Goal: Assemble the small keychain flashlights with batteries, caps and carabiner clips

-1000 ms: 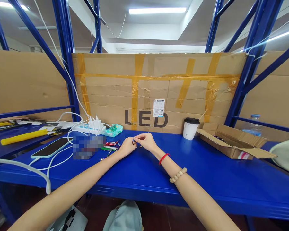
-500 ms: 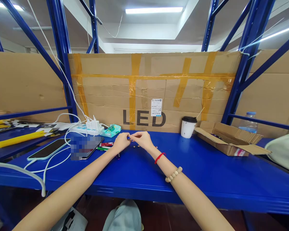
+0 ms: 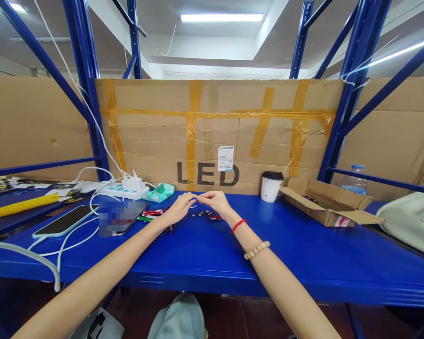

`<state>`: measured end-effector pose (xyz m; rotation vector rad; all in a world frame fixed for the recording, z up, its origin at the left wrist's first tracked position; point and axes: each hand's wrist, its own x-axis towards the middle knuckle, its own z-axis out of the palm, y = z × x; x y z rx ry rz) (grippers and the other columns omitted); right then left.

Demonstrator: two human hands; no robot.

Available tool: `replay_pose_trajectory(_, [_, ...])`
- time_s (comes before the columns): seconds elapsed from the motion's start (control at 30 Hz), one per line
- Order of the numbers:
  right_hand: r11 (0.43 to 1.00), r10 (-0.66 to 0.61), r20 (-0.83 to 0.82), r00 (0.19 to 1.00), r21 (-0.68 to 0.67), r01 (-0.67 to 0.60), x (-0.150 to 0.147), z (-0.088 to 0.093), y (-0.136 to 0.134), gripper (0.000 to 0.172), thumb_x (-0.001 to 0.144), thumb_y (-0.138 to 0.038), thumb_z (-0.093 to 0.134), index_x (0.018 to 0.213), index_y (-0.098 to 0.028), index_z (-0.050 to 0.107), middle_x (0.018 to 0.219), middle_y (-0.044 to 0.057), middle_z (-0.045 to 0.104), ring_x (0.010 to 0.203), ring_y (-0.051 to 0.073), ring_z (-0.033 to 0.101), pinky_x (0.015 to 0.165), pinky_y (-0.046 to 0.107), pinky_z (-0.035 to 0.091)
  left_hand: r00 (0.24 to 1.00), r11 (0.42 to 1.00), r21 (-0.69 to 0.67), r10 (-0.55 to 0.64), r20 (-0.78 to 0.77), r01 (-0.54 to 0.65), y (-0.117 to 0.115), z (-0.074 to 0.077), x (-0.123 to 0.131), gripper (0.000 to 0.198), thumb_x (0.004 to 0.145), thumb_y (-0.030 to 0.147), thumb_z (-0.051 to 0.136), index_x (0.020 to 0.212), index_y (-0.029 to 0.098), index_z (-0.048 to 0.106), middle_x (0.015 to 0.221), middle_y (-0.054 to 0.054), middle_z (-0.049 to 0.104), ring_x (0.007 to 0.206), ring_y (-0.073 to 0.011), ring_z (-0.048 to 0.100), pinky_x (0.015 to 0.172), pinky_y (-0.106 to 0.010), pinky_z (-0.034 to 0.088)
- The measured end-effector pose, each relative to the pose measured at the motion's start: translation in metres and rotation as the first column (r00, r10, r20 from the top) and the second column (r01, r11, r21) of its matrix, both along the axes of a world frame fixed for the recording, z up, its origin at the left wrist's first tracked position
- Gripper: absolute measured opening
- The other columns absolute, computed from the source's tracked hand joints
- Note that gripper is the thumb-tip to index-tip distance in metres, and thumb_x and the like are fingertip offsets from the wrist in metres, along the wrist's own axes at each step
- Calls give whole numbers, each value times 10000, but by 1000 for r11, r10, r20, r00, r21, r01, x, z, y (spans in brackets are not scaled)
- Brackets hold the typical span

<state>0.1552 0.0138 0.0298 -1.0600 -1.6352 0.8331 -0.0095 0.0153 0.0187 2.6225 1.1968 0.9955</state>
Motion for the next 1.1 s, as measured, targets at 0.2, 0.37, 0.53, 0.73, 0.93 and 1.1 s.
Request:
replay_pose_trajectory(0.2, [998, 56, 37, 998, -19, -55, 6, 6, -3, 351, 473, -413, 762, 623, -108, 674, 532, 19, 616, 510, 93, 529, 519, 217, 430, 997, 995, 57, -75, -24, 76, 3, 1, -1, 219, 888, 204, 381, 966, 171, 583, 950, -53, 621, 909, -176, 550, 789, -299, 385])
replay_pose_trajectory(0.37, [996, 72, 38, 997, -59, -70, 9, 5, 0, 346, 475, -407, 771, 628, -111, 677, 508, 6, 598, 506, 89, 525, 500, 202, 416, 997, 995, 76, -72, -2, 72, 1, 1, 1, 218, 878, 188, 405, 968, 174, 603, 903, -49, 634, 859, -169, 569, 739, -280, 383])
replay_pose_trajectory(0.53, [984, 80, -28, 996, -155, -83, 4, 7, -4, 347, 554, -435, 737, 652, -111, 661, 553, 1, 585, 516, 62, 509, 518, 184, 435, 998, 983, 181, -4, 58, -6, -3, 5, 3, 209, 862, 161, 443, 993, 155, 606, 876, -50, 639, 852, -173, 563, 739, -292, 367])
replay_pose_trajectory(0.73, [969, 104, -76, 992, -215, -119, 1, 8, -1, 321, 629, -420, 699, 706, -113, 646, 599, 12, 568, 516, 56, 492, 523, 192, 464, 995, 972, 236, -24, 94, 1, -1, 4, 5, 227, 860, 150, 440, 1015, 193, 599, 898, -39, 642, 851, -169, 561, 741, -293, 382])
replay_pose_trajectory(0.93, [999, 10, -15, 1000, -43, -11, 6, 7, 4, 380, 610, -461, 696, 743, -108, 658, 636, 34, 606, 529, 71, 510, 496, 193, 438, 979, 993, 121, -39, 199, 15, 10, 1, 6, 204, 845, 150, 444, 956, 170, 614, 916, -48, 662, 882, -175, 587, 803, -293, 418])
replay_pose_trajectory(1.1, [987, -9, 64, 998, 162, -2, 8, 8, 4, 399, 552, -449, 730, 796, -137, 682, 744, 51, 656, 517, 94, 535, 507, 232, 438, 975, 998, 55, -31, 218, 19, 13, 3, 3, 209, 839, 173, 436, 934, 151, 621, 860, -45, 671, 806, -158, 604, 774, -266, 445])
